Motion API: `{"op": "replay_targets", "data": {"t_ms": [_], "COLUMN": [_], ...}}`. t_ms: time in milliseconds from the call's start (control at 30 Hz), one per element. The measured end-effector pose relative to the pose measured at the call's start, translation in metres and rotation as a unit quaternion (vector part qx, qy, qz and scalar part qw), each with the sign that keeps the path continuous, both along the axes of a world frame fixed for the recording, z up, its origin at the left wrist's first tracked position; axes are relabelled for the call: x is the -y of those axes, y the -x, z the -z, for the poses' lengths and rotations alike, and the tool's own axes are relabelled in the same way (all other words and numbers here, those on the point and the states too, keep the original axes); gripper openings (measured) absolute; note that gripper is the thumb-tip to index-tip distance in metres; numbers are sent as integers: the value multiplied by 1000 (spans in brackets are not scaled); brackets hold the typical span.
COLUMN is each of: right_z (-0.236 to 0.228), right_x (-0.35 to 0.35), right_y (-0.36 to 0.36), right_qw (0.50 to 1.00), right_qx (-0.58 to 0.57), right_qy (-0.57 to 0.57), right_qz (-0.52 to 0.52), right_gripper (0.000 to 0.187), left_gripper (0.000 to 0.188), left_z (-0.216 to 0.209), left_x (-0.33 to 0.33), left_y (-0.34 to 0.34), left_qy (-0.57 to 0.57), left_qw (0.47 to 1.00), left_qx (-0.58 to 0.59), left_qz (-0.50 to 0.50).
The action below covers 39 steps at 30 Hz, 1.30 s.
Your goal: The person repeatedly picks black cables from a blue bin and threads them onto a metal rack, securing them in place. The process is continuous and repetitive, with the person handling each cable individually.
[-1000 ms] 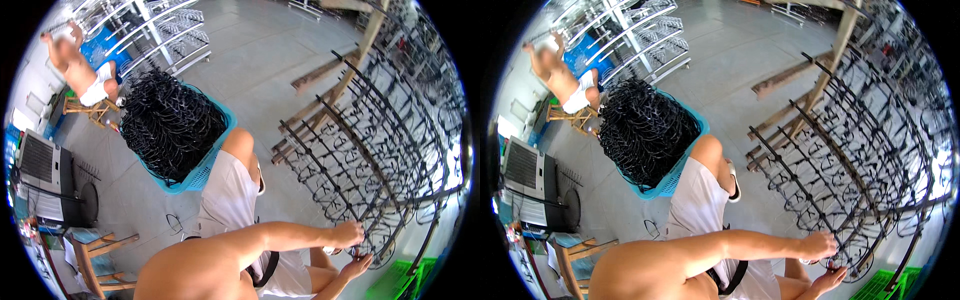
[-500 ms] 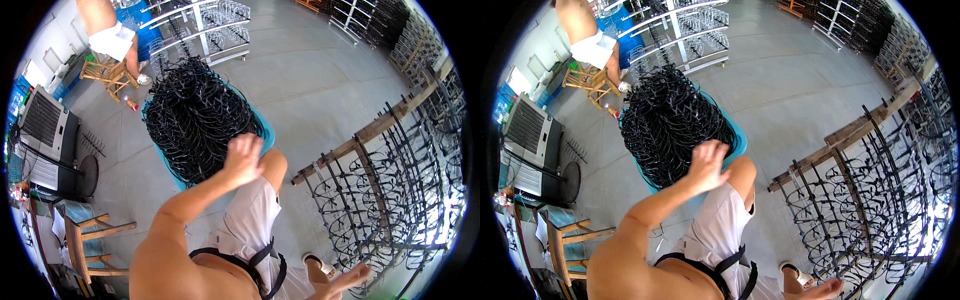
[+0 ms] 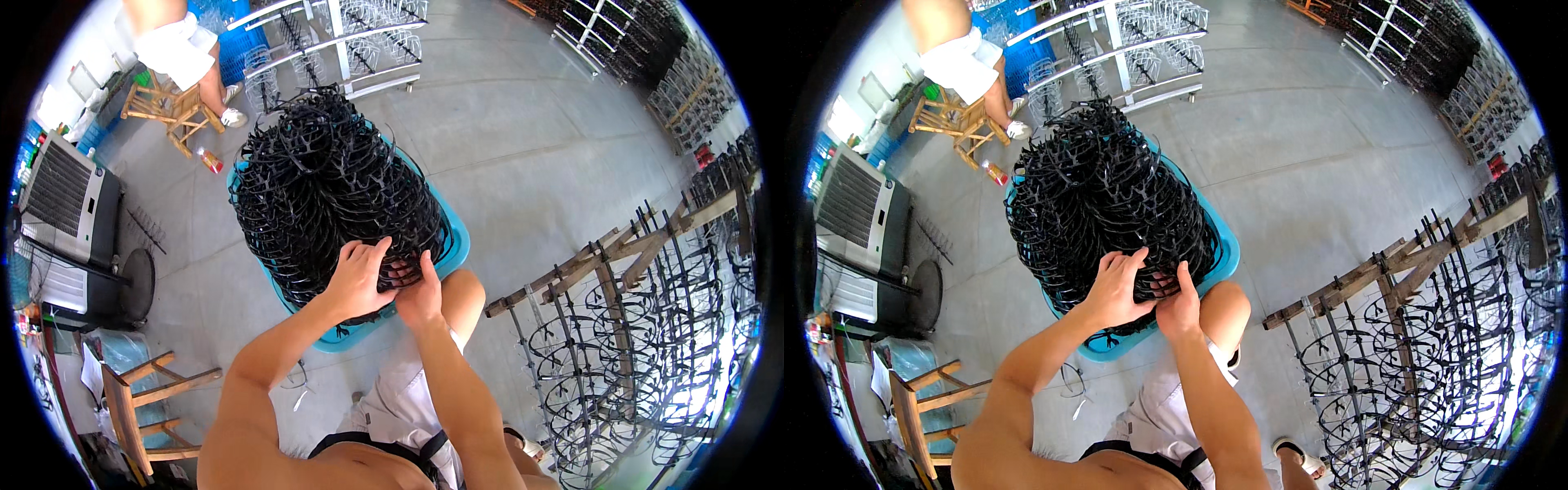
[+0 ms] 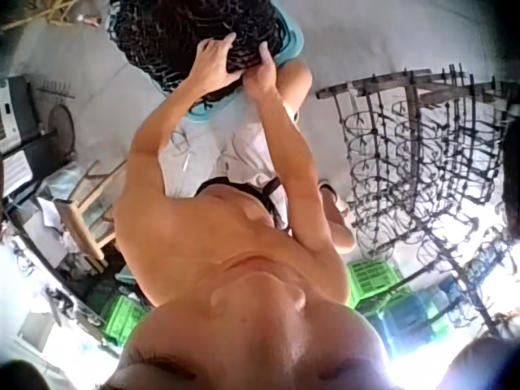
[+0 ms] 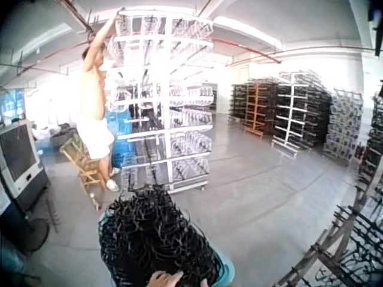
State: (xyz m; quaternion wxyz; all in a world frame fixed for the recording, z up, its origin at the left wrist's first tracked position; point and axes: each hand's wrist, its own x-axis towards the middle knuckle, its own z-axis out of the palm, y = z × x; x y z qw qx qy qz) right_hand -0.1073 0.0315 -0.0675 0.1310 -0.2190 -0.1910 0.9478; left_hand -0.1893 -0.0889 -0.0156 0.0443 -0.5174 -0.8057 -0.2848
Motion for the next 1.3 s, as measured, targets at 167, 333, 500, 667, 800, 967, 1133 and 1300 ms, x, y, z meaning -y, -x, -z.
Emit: {"op": "replay_targets", "data": {"t_ms": [167,333,500,667,800,967,1133,1300], "right_z": [-17,-28,-44,-45,-57,-73,-105,-112], "right_x": [-2,-5,-17,-30,-36,-40,-32,-31], "right_y": [-8,-22,-32,-45,-75,-134,-177,-214], "right_qw": [997,991,988,997,996,988,966,892], "right_qx": [-33,15,4,-45,-49,-12,-11,-30], "right_qy": [-7,-129,-156,-12,-66,-132,-249,-390], "right_qz": [76,21,-12,67,41,85,65,-226], "right_gripper": [28,31,24,27,37,43,55,46], "left_gripper": [81,49,53,55,51,54,50,47], "left_z": [-27,-20,-33,-31,-24,-18,-73,-65], "left_x": [-3,-18,-28,-29,-21,-19,-27,-49], "left_y": [1,28,49,59,43,3,-66,-145], "left_qy": [-35,64,160,149,240,253,80,-106], "left_qw": [976,990,913,905,947,966,802,445], "left_qx": [215,125,349,390,201,-39,586,843], "left_qz": [17,22,139,79,70,22,76,284]}}
